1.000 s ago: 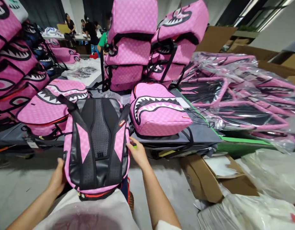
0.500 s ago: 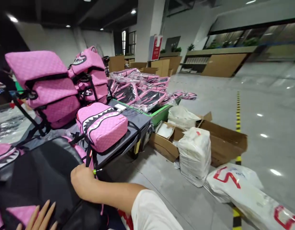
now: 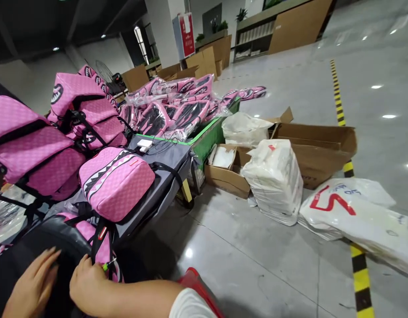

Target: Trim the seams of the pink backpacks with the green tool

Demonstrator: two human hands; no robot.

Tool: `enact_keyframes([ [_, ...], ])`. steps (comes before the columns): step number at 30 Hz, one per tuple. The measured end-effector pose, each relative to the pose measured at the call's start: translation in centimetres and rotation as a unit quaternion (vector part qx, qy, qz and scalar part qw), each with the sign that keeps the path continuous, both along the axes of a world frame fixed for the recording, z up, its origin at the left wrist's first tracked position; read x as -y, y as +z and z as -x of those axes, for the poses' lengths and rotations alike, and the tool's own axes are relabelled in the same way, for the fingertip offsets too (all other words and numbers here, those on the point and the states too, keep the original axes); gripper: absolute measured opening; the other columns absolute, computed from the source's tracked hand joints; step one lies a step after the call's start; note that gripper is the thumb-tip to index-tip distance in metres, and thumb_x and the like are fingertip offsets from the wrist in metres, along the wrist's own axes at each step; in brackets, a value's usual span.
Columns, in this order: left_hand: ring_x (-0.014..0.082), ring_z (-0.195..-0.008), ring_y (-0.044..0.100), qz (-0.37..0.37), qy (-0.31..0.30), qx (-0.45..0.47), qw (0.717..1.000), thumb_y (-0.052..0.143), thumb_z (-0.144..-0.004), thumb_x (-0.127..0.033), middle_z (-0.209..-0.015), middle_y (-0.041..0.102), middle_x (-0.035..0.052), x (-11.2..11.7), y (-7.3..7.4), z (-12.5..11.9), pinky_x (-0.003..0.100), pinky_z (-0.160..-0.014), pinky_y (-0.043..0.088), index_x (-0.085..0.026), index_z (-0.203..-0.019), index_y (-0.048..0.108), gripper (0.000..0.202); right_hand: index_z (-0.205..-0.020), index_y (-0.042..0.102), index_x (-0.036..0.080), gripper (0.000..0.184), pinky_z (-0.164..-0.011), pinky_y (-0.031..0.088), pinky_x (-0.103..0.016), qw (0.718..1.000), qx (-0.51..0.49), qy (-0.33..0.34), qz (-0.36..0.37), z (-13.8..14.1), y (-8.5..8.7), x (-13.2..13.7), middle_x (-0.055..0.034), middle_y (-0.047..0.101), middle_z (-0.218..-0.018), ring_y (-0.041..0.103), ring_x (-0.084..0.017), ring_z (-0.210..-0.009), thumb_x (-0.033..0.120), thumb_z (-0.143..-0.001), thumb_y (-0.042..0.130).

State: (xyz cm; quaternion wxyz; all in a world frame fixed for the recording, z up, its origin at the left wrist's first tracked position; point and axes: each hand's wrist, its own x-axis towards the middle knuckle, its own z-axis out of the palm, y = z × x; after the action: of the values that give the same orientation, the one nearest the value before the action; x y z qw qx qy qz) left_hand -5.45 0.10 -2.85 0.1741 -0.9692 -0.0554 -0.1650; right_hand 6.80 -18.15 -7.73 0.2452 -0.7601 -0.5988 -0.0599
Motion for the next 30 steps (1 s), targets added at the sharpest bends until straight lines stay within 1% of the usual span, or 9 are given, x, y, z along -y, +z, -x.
enact_keyframes([
  [3, 0.0321, -0.108, 0.071, -0.028, 0.073, -0.024, 0.997, 0.037, -0.095, -0.04, -0.109, 0.077, 0.0085, -1.6, 1.2, -5.2, 0.052, -0.098, 0.054, -0.025, -0.106, 0.07, 0.037, -0.125, 0.063, 0.012, 0.03, -0.075, 0.063, -0.038, 0.999, 0.002, 0.028, 0.025, 0.7, -0.9, -1.5, -0.0131, 0.069, -0.12, 0.07, -0.022, -0.097, 0.024, -0.097, 0.064],
  [7, 0.0292, -0.079, 0.071, -0.04, 0.093, -0.142, 0.985, 0.032, -0.101, -0.044, -0.081, 0.075, 0.0124, -2.8, 2.2, -9.1, 0.042, -0.075, 0.05, -0.019, -0.079, 0.067, 0.048, -0.131, 0.059, -0.003, 0.041, -0.055, 0.063, -0.038, 0.998, 0.02, 0.039, 0.053, 1.7, -2.1, -2.4, -0.0284, 0.065, -0.131, 0.07, -0.03, -0.097, 0.006, -0.091, 0.055],
  [12, 0.0225, -0.078, 0.068, 0.01, 0.039, -0.203, 0.978, 0.035, -0.102, -0.054, -0.079, 0.074, 0.0066, -3.2, 2.1, -7.5, 0.038, -0.078, 0.045, -0.019, -0.079, 0.067, 0.053, -0.143, 0.051, 0.001, 0.049, -0.059, 0.064, -0.036, 0.998, 0.004, 0.008, 0.067, 3.2, -2.6, -0.9, -0.0248, 0.058, -0.143, 0.067, -0.028, -0.103, 0.01, -0.095, 0.05],
  [17, 0.0232, -0.091, 0.061, 0.035, 0.067, -0.158, 0.985, 0.046, -0.096, -0.064, -0.084, 0.07, 0.0068, -7.3, 3.8, -5.2, 0.054, -0.112, 0.031, -0.016, -0.084, 0.072, 0.056, -0.143, 0.053, 0.005, 0.048, -0.07, 0.065, -0.034, 0.988, -0.081, -0.004, 0.134, 3.0, -2.2, -0.8, -0.0218, 0.058, -0.145, 0.066, -0.028, -0.112, 0.009, -0.096, 0.051],
  [21, 0.0286, -0.116, 0.051, 0.031, 0.104, -0.075, 0.991, 0.044, -0.099, -0.06, -0.104, 0.067, 0.0107, -10.8, 5.0, -3.9, 0.065, -0.119, 0.014, -0.012, -0.089, 0.073, 0.057, -0.126, 0.067, 0.009, 0.037, -0.093, 0.06, -0.043, 0.974, -0.207, 0.024, 0.09, 1.3, -2.0, -1.4, -0.0183, 0.069, -0.131, 0.068, -0.029, -0.114, 0.009, -0.091, 0.057],
  [23, 0.0305, -0.122, 0.049, 0.043, 0.084, -0.074, 0.993, 0.052, -0.093, -0.065, -0.104, 0.068, 0.0099, -10.5, 4.7, -3.3, 0.064, -0.121, 0.013, -0.014, -0.092, 0.074, 0.055, -0.111, 0.073, 0.013, 0.024, -0.091, 0.06, -0.042, 0.935, -0.35, 0.042, 0.031, -0.1, -1.3, -1.6, -0.0155, 0.076, -0.114, 0.073, -0.027, -0.103, 0.02, -0.092, 0.059],
  [27, 0.0326, -0.114, 0.055, 0.08, 0.02, -0.089, 0.993, 0.067, -0.081, -0.068, -0.096, 0.07, 0.0096, -7.2, 2.8, -2.6, 0.065, -0.116, 0.025, -0.018, -0.093, 0.074, 0.052, -0.107, 0.069, 0.013, 0.061, -0.054, 0.058, -0.03, 0.744, -0.66, 0.076, -0.071, -3.6, 2.2, -2.1, -0.0121, 0.078, -0.089, 0.073, -0.021, -0.069, 0.068, -0.091, 0.049],
  [28, 0.0334, -0.113, 0.055, 0.089, 0.012, -0.089, 0.992, 0.07, -0.079, -0.066, -0.095, 0.07, 0.0101, -6.3, 2.3, -2.5, 0.066, -0.114, 0.028, -0.018, -0.094, 0.074, 0.051, -0.105, 0.069, 0.012, 0.072, -0.047, 0.053, -0.027, 0.72, -0.684, 0.071, -0.094, -4.4, 3.4, -2.5, -0.0095, 0.076, -0.079, 0.069, -0.018, -0.059, 0.078, -0.088, 0.045],
  [30, 0.035, -0.114, 0.055, 0.107, 0.011, -0.082, 0.991, 0.077, -0.076, -0.06, -0.095, 0.07, 0.0107, -5.1, 1.3, -2.4, 0.067, -0.114, 0.029, -0.017, -0.095, 0.074, 0.048, -0.095, 0.07, 0.011, 0.085, -0.038, 0.042, -0.022, 0.726, -0.674, 0.048, -0.132, -5.3, 5.6, -3.6, 0.0001, 0.061, -0.053, 0.053, -0.012, -0.039, 0.088, -0.082, 0.039],
])
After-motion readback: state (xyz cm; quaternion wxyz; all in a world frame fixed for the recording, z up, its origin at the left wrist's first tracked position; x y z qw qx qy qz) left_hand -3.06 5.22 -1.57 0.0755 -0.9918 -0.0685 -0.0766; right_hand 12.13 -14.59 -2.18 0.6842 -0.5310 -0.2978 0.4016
